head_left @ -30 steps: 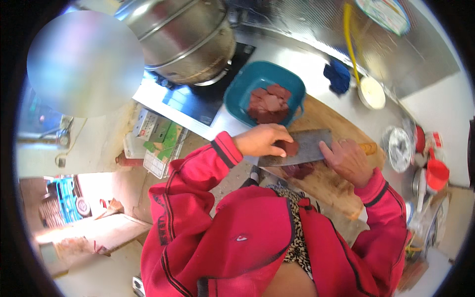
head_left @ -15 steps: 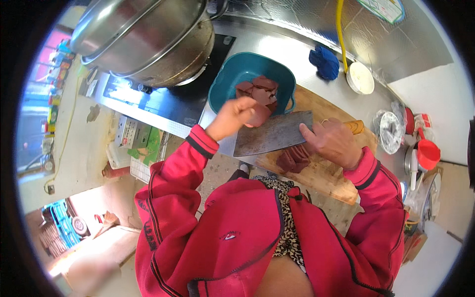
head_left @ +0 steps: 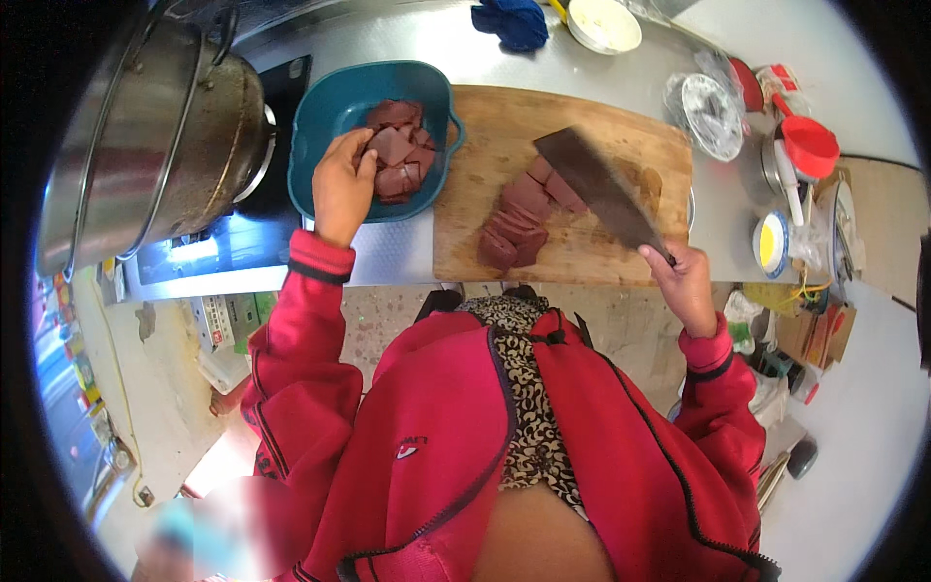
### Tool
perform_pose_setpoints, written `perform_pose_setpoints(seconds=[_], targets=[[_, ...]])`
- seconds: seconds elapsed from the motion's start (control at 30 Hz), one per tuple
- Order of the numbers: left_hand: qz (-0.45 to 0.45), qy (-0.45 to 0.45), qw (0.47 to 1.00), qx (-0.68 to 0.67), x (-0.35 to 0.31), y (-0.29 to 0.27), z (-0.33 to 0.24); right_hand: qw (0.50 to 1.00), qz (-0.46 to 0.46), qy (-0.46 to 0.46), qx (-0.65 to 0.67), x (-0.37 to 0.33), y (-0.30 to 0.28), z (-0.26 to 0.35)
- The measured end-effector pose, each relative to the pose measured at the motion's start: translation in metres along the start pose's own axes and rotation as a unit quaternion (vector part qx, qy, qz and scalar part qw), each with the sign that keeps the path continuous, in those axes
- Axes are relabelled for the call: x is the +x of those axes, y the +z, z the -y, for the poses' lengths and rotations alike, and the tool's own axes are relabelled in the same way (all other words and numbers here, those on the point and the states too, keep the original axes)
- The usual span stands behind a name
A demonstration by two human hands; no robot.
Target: The person slices processed meat on a wooden cutting board using a cleaver and transfers the pieces into a blue tray. They briefly lift a steamer lid to check contents, stir a pot on the stove, and wash their hands at a sink before returning to the cutting board.
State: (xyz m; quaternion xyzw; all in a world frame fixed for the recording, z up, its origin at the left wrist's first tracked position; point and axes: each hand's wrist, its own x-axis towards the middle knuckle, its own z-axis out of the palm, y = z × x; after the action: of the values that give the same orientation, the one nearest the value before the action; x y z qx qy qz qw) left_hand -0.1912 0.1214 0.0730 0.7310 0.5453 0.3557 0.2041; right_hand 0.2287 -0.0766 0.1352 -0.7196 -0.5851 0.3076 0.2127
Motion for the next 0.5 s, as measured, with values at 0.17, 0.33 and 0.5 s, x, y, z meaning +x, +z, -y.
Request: perform_pose_setpoints(seconds=[0.17, 0.33, 0.5], targets=[[0.252, -0.034, 0.948, -0.19, -0.062, 0.019, -0.056, 0.916, 0.035, 0.243, 0.317, -0.063, 0.034, -0.045], [0.397, 0.0, 0.918, 0.004, -0.088, 0.056, -0.072, 0.832, 0.055, 0.326, 0.445, -0.113, 0.079, -0.076], [0.38, 0.116, 0.917, 0.033, -0.083, 0.087, -0.056, 0.811, 0.026, 0.326, 0.485, -0.132, 0.122, -0.087]])
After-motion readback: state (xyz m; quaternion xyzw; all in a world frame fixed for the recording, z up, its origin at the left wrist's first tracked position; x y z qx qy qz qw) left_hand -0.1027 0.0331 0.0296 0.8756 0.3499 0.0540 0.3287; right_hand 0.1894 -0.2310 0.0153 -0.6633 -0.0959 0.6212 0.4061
